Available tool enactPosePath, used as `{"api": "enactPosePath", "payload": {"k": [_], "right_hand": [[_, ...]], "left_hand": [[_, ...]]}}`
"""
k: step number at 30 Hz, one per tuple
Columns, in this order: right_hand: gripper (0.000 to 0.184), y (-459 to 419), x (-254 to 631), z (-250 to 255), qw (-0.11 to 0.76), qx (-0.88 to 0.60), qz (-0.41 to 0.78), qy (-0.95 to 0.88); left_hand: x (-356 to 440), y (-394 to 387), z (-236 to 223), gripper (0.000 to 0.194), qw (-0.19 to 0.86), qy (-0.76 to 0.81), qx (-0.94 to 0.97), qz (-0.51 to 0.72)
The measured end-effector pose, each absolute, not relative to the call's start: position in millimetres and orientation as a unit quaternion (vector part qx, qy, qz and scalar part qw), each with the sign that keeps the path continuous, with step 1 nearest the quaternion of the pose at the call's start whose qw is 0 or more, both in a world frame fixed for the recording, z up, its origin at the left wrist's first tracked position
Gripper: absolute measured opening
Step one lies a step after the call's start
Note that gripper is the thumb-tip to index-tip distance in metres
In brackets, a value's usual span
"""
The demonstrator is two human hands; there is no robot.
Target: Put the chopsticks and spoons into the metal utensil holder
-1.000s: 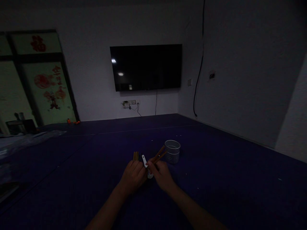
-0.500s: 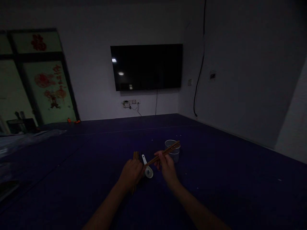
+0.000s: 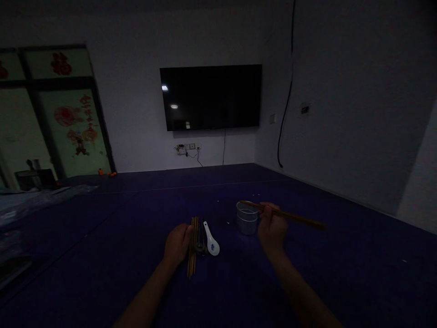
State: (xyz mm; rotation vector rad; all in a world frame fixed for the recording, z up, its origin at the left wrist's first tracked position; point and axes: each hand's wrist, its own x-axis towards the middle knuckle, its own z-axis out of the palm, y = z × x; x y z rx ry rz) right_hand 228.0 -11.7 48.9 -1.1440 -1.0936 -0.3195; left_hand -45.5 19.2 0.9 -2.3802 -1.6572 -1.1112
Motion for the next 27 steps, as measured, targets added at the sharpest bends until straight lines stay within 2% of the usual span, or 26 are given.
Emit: {"api": "enactPosePath", "payload": {"k": [6,11,17,27], "right_hand": [[0.057,14.4,251.0,41.9,0.623,-0.573,-0.147,-0.511],[0.048,38.6,261.5,29.4,0.57,-0.595,-0.144,-0.549],[0.039,59.8,264.9,17.1,0.591,-0.575,-0.078,-0.56],[0.055,77.7,265.5,-0.7,0.65,-0.572,0.045,-0.498]], "left_hand": [[-41.4,15.8,1.6,0.054,0.009,-0.543,-0.772,-0.329],[-39.5,12.4,4.9,0.056,0.016,-0.548,-0.776,-0.311],[-41.2,14.3,3.7,0.056,0.004,-0.569,-0.761,-0.311],[-42.1,16.0,4.1,0.051,-0.017,-0.601,-0.747,-0.284]]}}
